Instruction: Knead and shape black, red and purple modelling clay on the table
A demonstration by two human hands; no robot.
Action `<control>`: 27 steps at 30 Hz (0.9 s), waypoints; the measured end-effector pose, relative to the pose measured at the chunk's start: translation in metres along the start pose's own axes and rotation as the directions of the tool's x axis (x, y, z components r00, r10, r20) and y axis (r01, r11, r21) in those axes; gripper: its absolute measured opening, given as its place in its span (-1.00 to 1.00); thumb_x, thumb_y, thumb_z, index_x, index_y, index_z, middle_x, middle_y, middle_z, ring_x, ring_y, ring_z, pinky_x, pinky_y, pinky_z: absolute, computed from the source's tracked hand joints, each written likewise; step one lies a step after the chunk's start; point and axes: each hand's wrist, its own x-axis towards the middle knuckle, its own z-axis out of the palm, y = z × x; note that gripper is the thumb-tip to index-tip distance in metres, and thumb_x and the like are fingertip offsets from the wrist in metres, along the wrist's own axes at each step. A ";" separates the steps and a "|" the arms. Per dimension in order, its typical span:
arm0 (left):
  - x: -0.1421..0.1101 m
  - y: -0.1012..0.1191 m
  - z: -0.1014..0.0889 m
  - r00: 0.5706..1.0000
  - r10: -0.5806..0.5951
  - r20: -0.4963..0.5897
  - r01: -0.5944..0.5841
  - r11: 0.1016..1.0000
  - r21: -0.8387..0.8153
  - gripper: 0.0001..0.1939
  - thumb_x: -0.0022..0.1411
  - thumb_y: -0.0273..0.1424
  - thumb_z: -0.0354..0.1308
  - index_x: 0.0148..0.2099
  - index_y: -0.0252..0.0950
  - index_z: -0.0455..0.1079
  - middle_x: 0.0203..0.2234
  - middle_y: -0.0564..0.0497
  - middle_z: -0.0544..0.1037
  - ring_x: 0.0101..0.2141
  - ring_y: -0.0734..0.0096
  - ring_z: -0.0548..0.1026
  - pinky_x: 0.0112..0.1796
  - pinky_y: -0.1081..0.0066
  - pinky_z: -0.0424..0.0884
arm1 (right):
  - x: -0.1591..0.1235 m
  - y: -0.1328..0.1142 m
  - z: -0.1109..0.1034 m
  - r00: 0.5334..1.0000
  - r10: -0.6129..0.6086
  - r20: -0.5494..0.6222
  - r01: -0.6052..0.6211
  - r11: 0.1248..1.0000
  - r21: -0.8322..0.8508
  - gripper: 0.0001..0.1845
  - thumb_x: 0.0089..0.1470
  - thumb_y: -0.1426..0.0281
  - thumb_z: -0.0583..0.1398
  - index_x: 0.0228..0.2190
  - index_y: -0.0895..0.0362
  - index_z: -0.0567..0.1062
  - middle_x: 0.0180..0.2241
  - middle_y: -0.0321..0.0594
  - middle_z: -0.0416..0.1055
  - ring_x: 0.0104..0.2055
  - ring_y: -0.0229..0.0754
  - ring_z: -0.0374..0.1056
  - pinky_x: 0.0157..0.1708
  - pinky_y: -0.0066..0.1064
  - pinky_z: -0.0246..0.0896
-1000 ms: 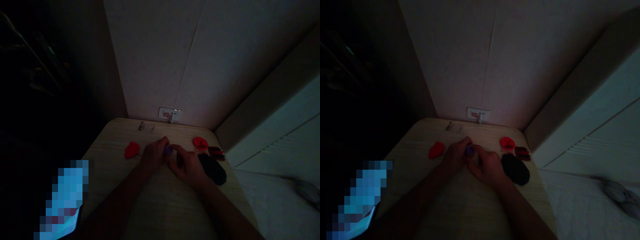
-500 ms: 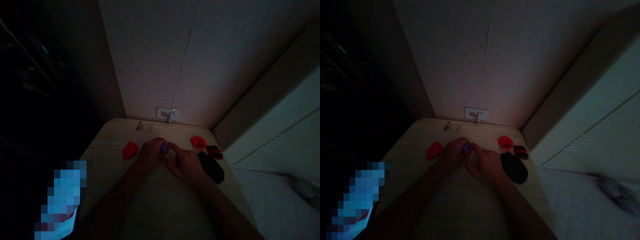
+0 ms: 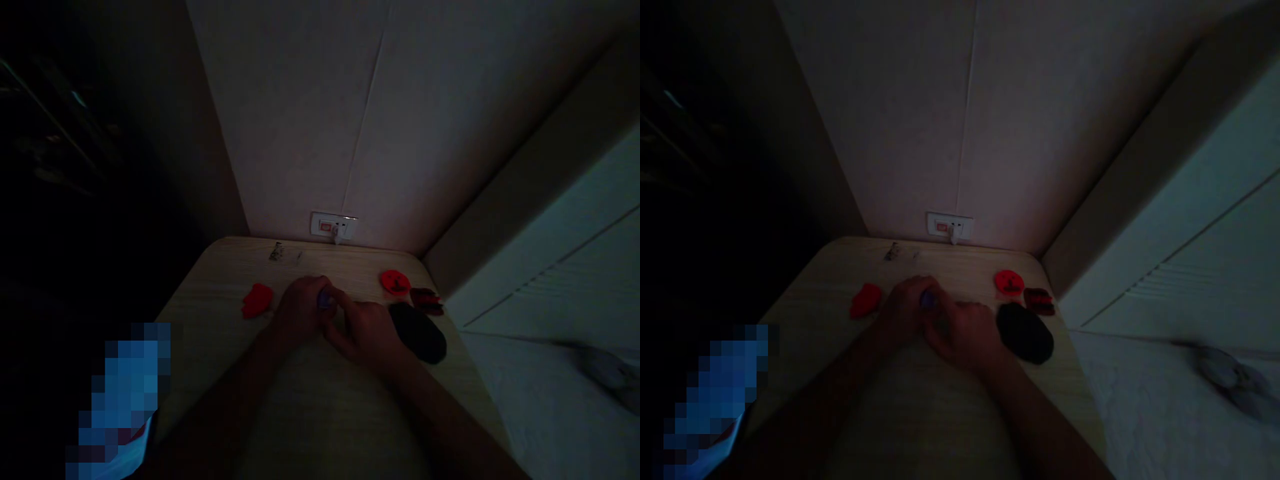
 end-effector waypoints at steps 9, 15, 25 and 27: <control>0.001 0.004 0.006 0.997 0.057 0.044 -0.065 0.978 0.198 -0.95 0.20 -0.47 0.15 -0.25 -0.24 0.37 -0.31 -0.04 0.55 -0.27 0.24 0.46 -0.19 0.30 0.33 | 0.000 -0.008 0.000 0.981 0.187 0.057 -0.192 0.869 0.456 -0.60 0.21 0.19 0.20 -0.02 0.18 0.45 -0.59 -0.29 0.46 -0.61 -0.21 0.35 -0.60 -0.46 0.07; 0.000 0.004 0.012 0.991 0.130 0.005 -0.125 0.939 0.319 -0.96 0.25 -0.42 0.11 -0.25 -0.25 0.37 -0.29 -0.11 0.54 -0.23 0.14 0.43 -0.14 0.20 0.33 | 0.001 -0.004 -0.001 0.916 0.277 0.290 -0.400 0.579 0.710 -0.58 0.18 0.14 0.21 -0.06 0.19 0.44 -0.70 -0.39 0.37 -0.75 -0.25 0.27 -0.76 -0.50 0.07; 0.005 0.004 0.018 0.995 0.020 -0.094 0.002 0.973 0.230 -0.88 0.20 -0.46 0.15 -0.19 -0.23 0.33 -0.28 -0.06 0.55 -0.20 0.16 0.44 -0.11 0.22 0.35 | -0.002 0.002 0.000 0.905 0.352 -0.239 -0.173 0.817 0.550 -0.68 0.20 0.19 0.19 -0.12 0.14 0.47 -0.64 -0.36 0.36 -0.63 -0.25 0.30 -0.62 -0.48 0.13; 0.006 0.003 0.018 0.996 -0.024 -0.085 0.042 0.975 0.219 -0.90 0.21 -0.43 0.16 -0.19 -0.22 0.34 -0.28 -0.06 0.55 -0.19 0.15 0.44 -0.09 0.20 0.35 | -0.004 -0.006 -0.002 0.889 0.273 -0.367 -0.071 0.875 0.480 -0.78 0.22 0.26 0.17 -0.15 0.12 0.44 -0.58 -0.33 0.38 -0.58 -0.24 0.31 -0.56 -0.45 0.19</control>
